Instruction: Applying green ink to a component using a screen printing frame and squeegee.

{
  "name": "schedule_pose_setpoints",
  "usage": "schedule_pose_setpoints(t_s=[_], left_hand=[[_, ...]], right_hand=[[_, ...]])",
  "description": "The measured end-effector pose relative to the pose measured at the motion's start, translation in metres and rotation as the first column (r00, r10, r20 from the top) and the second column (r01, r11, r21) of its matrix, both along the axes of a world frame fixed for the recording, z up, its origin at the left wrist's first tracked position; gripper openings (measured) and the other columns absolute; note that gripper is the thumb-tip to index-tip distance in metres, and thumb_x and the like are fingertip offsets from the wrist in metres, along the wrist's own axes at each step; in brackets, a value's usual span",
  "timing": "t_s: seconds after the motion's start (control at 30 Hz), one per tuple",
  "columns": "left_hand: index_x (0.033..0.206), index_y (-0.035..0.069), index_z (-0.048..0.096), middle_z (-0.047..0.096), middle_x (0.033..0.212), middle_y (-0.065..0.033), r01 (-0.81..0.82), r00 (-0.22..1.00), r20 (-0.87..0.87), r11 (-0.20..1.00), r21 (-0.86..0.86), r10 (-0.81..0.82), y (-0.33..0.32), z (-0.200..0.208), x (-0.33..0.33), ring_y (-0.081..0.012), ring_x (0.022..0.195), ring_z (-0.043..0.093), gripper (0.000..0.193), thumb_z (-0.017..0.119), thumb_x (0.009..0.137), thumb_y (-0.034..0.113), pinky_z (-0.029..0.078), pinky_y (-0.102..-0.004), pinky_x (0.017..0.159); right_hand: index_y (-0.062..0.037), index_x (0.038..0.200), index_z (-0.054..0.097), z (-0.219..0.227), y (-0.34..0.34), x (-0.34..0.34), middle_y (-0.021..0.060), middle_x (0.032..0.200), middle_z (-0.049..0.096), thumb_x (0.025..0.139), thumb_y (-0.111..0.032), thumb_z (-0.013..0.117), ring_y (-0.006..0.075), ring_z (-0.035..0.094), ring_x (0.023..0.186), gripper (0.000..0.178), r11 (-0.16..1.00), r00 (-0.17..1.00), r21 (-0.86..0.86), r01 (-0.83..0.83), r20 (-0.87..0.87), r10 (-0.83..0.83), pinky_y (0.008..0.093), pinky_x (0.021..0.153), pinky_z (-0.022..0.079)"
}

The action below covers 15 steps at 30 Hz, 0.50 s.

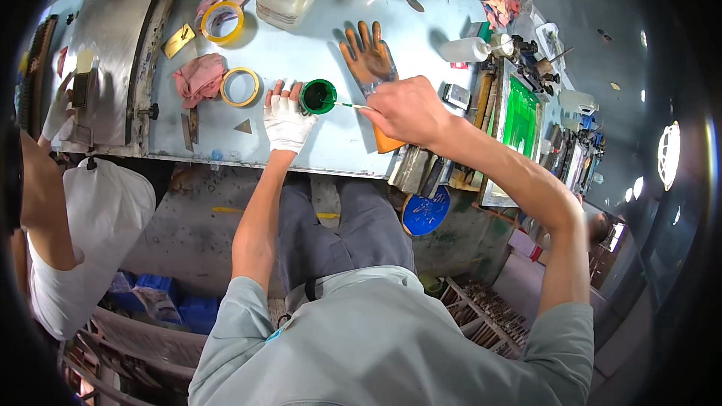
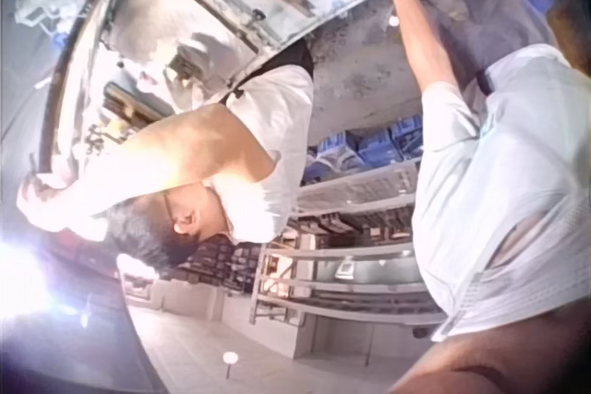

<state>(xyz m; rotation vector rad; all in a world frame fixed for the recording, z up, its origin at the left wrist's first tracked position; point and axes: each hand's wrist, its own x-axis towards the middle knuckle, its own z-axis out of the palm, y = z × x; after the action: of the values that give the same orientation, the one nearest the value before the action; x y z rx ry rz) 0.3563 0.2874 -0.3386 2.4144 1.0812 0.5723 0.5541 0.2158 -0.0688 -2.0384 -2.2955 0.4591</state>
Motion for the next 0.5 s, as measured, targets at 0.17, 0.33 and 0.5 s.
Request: schedule_pose_setpoints(t_s=[0.17, 0.33, 0.5], left_hand=[[0.132, 0.016, 0.056, 0.060, 0.122, -0.0068, 0.001, 1.000, 0.018, 0.999, 0.055, -0.002, 0.003, 0.003, -0.001, -0.0301, 0.135, 0.048, 0.074, 0.081, 0.069, 0.045, 0.030, -0.0473, 0.118], [0.134, 0.015, 0.053, 0.060, 0.125, -0.0065, 0.007, 0.999, 0.036, 1.000, 0.029, -0.008, 0.000, -0.003, 0.000, -0.0296, 0.137, 0.045, 0.076, 0.081, 0.070, 0.045, 0.029, -0.0475, 0.119], [0.132, 0.015, 0.055, 0.060, 0.124, -0.0081, 0.023, 1.000, -0.018, 1.000, 0.002, -0.023, 0.005, 0.002, 0.002, -0.0307, 0.138, 0.044, 0.069, 0.077, 0.075, 0.047, 0.027, -0.0480, 0.120]], right_hand=[[-0.0065, 0.070, 0.068, 0.030, -0.018, 0.007, 0.0083, 0.060, 0.056, 0.087, -0.022, 0.075, 0.0291, 0.059, 0.055, 0.023, 0.997, 0.997, -0.001, 0.075, -0.034, -0.075, 0.0412, 0.051, 0.045], [-0.0054, 0.068, 0.067, 0.000, -0.004, -0.003, 0.0098, 0.063, 0.061, 0.088, -0.021, 0.072, 0.0303, 0.062, 0.058, 0.026, 0.996, 0.996, 0.053, 0.077, -0.059, -0.074, 0.0412, 0.052, 0.048], [-0.0040, 0.065, 0.065, 0.027, -0.018, 0.004, 0.0113, 0.060, 0.059, 0.089, -0.018, 0.071, 0.0324, 0.061, 0.058, 0.028, 0.987, 0.986, -0.073, 0.142, -0.077, -0.148, 0.0416, 0.052, 0.047]])
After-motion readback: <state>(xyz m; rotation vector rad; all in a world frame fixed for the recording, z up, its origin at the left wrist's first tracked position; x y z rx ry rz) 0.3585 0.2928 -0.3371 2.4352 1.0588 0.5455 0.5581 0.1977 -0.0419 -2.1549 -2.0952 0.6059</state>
